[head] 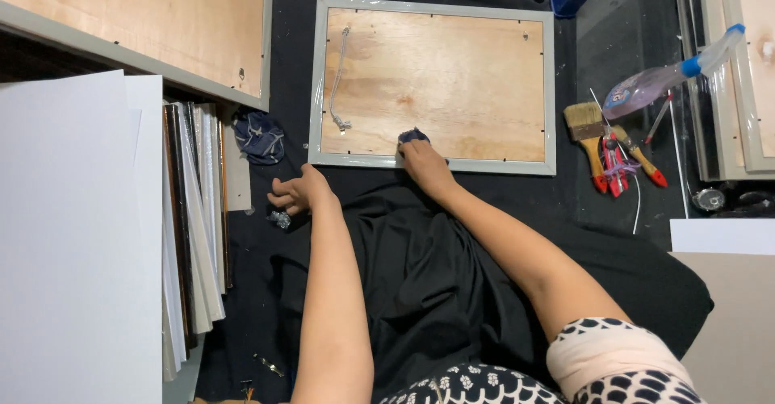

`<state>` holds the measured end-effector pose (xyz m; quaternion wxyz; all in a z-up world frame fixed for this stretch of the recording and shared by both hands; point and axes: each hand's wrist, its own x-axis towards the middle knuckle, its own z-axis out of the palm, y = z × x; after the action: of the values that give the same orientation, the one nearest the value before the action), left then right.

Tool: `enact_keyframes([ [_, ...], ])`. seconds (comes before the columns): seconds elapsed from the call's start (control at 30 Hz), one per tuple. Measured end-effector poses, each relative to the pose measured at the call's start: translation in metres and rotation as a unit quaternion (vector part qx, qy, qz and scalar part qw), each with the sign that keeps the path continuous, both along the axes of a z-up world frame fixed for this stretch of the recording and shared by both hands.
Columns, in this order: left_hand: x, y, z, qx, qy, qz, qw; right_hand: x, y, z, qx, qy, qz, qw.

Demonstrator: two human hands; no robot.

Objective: The person wipes the edges of a wooden frame with a cloth, then uses a red utility knife to scrape along the frame's perimeter. The frame is handled one at a time on a black cloth-covered surface.

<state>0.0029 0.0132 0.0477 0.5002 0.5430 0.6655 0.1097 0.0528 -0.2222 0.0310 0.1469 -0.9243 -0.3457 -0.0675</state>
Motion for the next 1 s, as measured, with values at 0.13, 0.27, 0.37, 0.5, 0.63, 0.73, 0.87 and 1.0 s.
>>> enact_keyframes([
  [0.13,0.003,0.009,-0.028,-0.029,-0.023,0.055,0.998,0.008,-0.042,-0.008,-0.017,-0.057,-0.042,0.997],
  [0.27,0.016,0.011,-0.069,-0.053,-0.043,0.019,0.998,0.022,-0.065,-0.012,-0.007,0.096,-0.026,0.995],
  [0.37,0.018,0.003,-0.056,0.002,0.002,-0.089,0.996,0.042,-0.080,-0.017,0.093,0.115,-0.101,0.984],
  [0.5,0.020,0.003,-0.039,0.098,0.123,-0.287,0.945,0.039,-0.103,0.018,0.141,0.123,-0.161,0.969],
  [0.63,0.023,0.014,-0.038,0.111,0.172,-0.341,0.917,0.001,-0.090,0.046,-0.007,0.138,-0.024,0.990],
  [0.73,0.030,0.016,-0.050,0.080,0.190,-0.343,0.916,-0.005,-0.082,0.013,-0.103,0.071,0.095,0.988],
  [0.87,0.035,0.014,-0.119,0.090,0.180,-0.332,0.922,-0.004,-0.027,0.013,-0.114,-0.008,0.145,0.983],
  [1.0,0.042,0.025,-0.171,0.235,0.215,-0.279,0.906,0.006,0.033,-0.010,-0.071,-0.006,0.172,0.983],
])
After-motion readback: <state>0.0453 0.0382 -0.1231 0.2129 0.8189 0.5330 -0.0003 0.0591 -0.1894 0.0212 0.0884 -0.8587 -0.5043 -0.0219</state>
